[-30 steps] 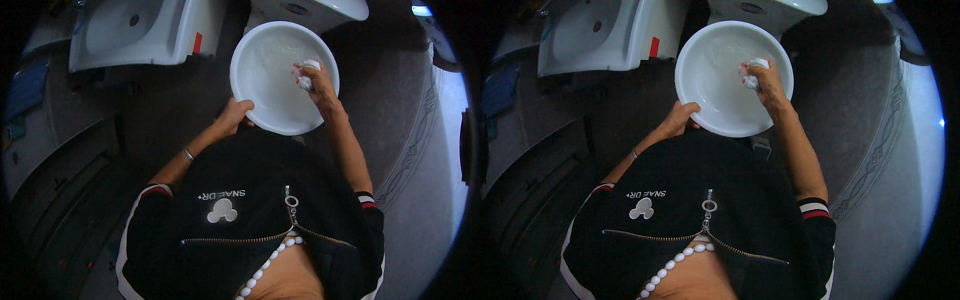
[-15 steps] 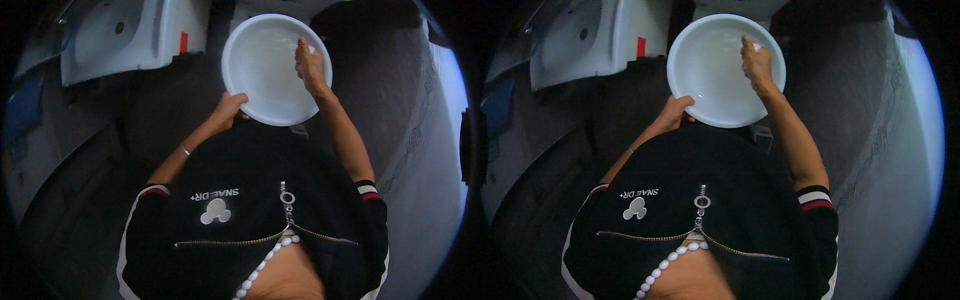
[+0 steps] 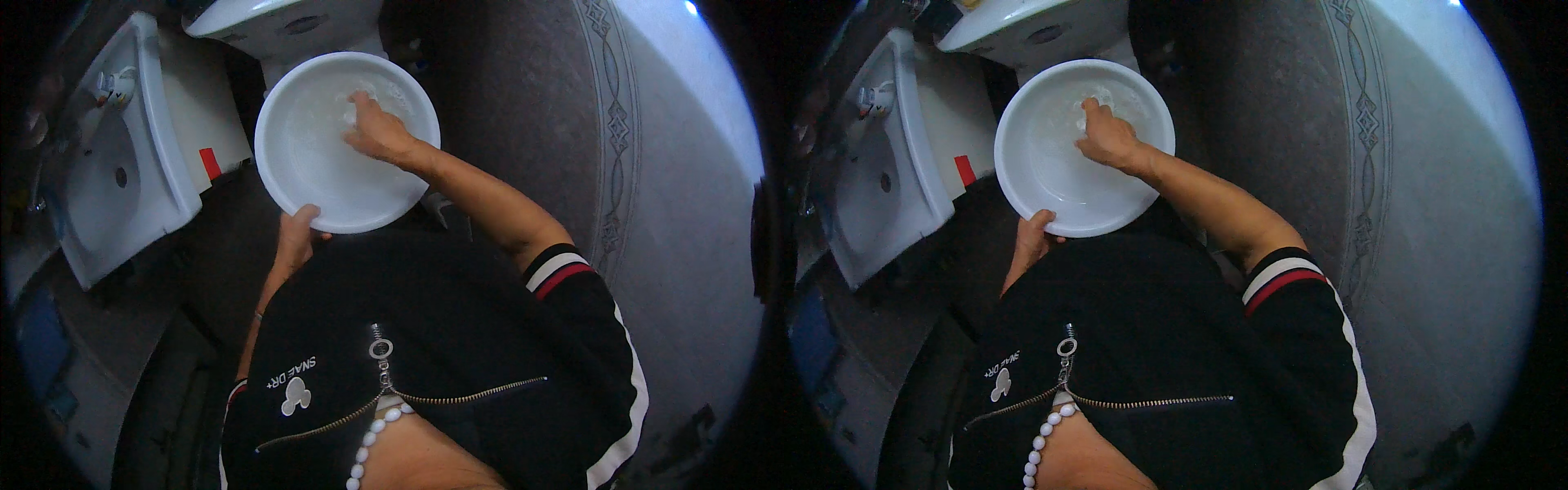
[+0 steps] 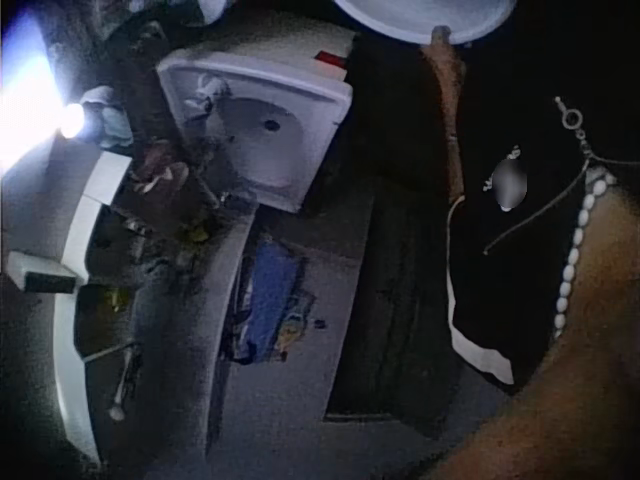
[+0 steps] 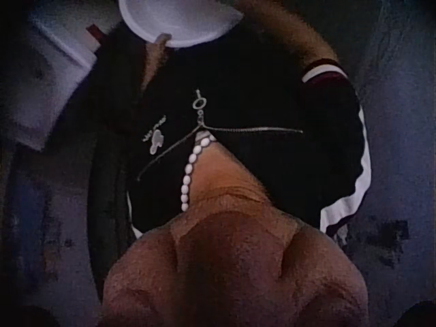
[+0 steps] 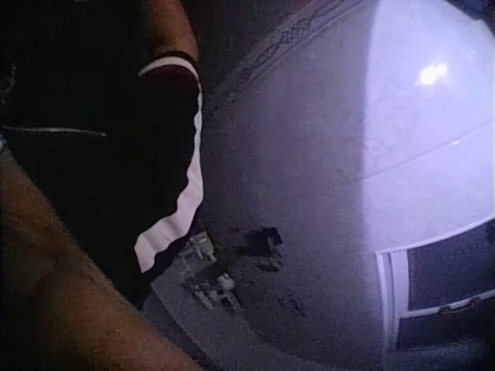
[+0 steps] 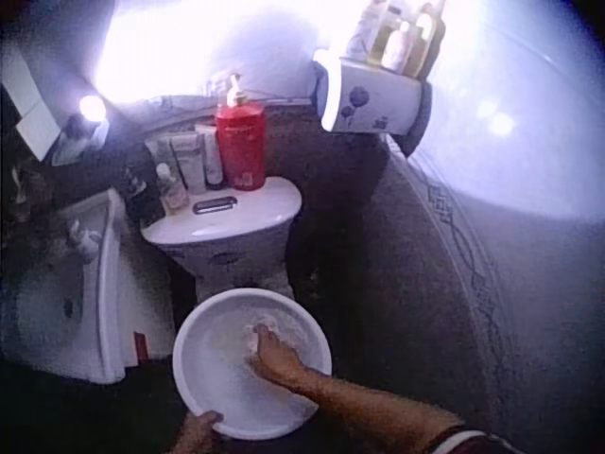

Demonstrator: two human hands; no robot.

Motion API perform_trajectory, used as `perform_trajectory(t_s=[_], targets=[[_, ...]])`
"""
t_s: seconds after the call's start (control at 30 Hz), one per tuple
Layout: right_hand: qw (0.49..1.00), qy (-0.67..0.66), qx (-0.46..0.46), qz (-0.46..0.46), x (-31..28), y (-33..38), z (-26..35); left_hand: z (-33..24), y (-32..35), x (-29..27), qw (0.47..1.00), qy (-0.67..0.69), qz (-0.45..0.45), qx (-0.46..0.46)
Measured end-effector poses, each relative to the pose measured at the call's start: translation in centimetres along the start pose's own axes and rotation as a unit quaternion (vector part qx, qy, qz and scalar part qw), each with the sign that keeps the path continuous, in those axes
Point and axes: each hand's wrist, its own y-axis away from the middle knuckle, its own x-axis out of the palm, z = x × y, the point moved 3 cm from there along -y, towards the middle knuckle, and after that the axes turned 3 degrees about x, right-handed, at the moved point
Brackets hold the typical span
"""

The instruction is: The person cleans a bathroom sink and surrounding surfaces using a white cloth. They wipe the sink basin, faucet, and toilet tank, then move to a wall-mounted shelf to wipe and rearrange several bottles. The person also wrings out the cloth in a white basin of water.

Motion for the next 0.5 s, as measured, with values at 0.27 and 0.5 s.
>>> perform_trajectory(t_s=[0.27, 0.5], targets=[[0.954, 0.266, -0.12, 0.073, 1.1, 1.5, -1.7, -0.3, 0.1, 0.1, 1.0, -0.014, 0.004, -0.015], [0.952, 0.266, -0.152, -0.004, 1.0, 1.4, -2.4, 0.6, -0.5, -0.7, 0.999, -0.02, 0.016, -0.027]])
